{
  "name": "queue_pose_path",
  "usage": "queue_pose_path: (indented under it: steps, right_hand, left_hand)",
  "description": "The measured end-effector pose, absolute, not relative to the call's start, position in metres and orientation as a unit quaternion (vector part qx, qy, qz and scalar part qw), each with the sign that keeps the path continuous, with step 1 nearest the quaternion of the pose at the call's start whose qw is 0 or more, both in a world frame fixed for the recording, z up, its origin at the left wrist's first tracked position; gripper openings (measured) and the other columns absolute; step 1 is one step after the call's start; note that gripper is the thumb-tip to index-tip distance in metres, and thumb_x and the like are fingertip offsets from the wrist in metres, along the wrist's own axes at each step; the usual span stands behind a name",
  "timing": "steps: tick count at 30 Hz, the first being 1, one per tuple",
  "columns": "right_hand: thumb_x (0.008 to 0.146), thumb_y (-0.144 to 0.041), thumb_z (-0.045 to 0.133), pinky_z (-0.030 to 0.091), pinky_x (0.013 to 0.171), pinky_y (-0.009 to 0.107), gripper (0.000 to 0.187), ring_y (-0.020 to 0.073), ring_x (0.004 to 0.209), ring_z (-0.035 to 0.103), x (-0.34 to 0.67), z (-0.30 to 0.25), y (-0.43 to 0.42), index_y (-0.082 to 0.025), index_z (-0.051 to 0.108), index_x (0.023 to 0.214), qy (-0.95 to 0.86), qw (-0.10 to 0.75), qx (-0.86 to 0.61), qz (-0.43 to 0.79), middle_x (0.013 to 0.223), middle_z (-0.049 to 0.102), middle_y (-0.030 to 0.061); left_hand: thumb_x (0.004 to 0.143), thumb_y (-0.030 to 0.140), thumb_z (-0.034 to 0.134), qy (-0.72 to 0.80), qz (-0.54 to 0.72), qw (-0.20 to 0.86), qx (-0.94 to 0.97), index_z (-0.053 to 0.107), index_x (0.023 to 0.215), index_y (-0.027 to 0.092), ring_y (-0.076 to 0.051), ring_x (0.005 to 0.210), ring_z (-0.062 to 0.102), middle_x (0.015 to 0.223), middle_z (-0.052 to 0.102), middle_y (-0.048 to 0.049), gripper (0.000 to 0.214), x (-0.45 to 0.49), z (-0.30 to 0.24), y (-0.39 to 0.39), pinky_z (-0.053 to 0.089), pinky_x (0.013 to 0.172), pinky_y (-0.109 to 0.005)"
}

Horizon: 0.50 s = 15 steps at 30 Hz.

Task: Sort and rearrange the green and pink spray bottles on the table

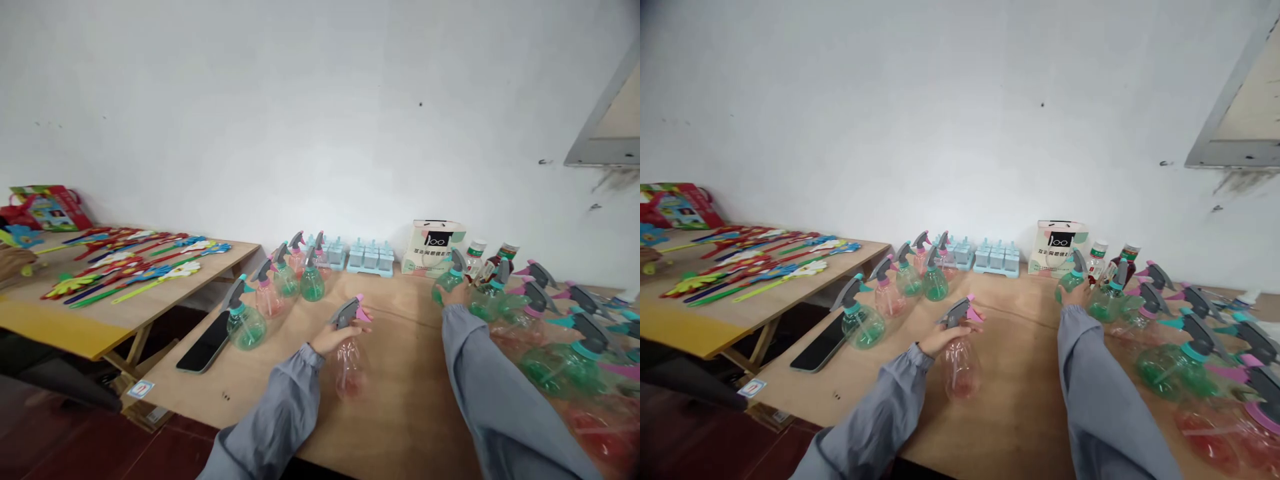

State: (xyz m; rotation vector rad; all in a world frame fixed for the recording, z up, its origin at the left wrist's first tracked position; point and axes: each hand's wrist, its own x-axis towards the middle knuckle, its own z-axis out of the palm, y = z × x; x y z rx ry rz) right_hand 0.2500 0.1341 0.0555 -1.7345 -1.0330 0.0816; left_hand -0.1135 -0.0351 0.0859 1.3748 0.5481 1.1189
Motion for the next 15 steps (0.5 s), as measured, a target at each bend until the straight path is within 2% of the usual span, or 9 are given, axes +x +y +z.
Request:
queue_pose_path:
  steps: [4, 7, 11, 15]
  right_hand:
    - [0.06, -0.075, 0.067, 0.03, 0.108, 0.06, 0.11, 0.0449, 0.13, 0.041, 0.244, 0.042, 0.113, -0.003, 0.039, 0.138, -0.466, 0.528, -0.709, 0.03, 0.139, 0.044, 0.0327]
    - [0.057, -0.075, 0.069, 0.033, 0.108, 0.055, 0.106, 0.0393, 0.127, 0.046, 0.235, 0.023, 0.08, -0.008, 0.044, 0.135, -0.519, 0.533, -0.667, 0.021, 0.135, 0.051, 0.0245]
    - [0.067, -0.07, 0.068, 0.037, 0.106, 0.056, 0.093, 0.0344, 0.123, 0.049, 0.219, -0.005, 0.02, -0.013, 0.044, 0.135, -0.593, 0.575, -0.564, -0.013, 0.132, 0.053, 0.0194]
    - [0.073, -0.057, 0.071, 0.039, 0.104, 0.057, 0.079, 0.0325, 0.118, 0.053, 0.197, -0.019, -0.037, -0.016, 0.044, 0.135, -0.609, 0.587, -0.531, -0.05, 0.124, 0.055, 0.0159]
  left_hand:
    - [0.065, 0.024, 0.07, 0.247, 0.464, 0.646, 0.553, 0.066, 0.113, 0.018, -0.022, 0.09, 0.07, 0.112, 0.07, -0.0098, 0.048, -0.116, 0.093, -0.031, 0.048, 0.086, -0.035]
    - [0.06, 0.023, 0.068, 0.252, 0.443, 0.672, 0.537, 0.068, 0.103, 0.017, -0.023, 0.094, 0.07, 0.111, 0.071, -0.0094, 0.044, -0.116, 0.098, -0.026, 0.048, 0.081, -0.03]
    - [0.06, 0.025, 0.066, 0.264, 0.418, 0.689, 0.53, 0.067, 0.108, 0.018, -0.023, 0.097, 0.068, 0.108, 0.072, -0.0094, 0.048, -0.113, 0.099, -0.02, 0.047, 0.074, -0.028]
    - [0.055, 0.026, 0.064, 0.286, 0.437, 0.678, 0.517, 0.069, 0.095, 0.017, -0.019, 0.079, 0.066, 0.091, 0.073, -0.0078, 0.041, -0.106, 0.093, -0.014, 0.044, 0.064, -0.026]
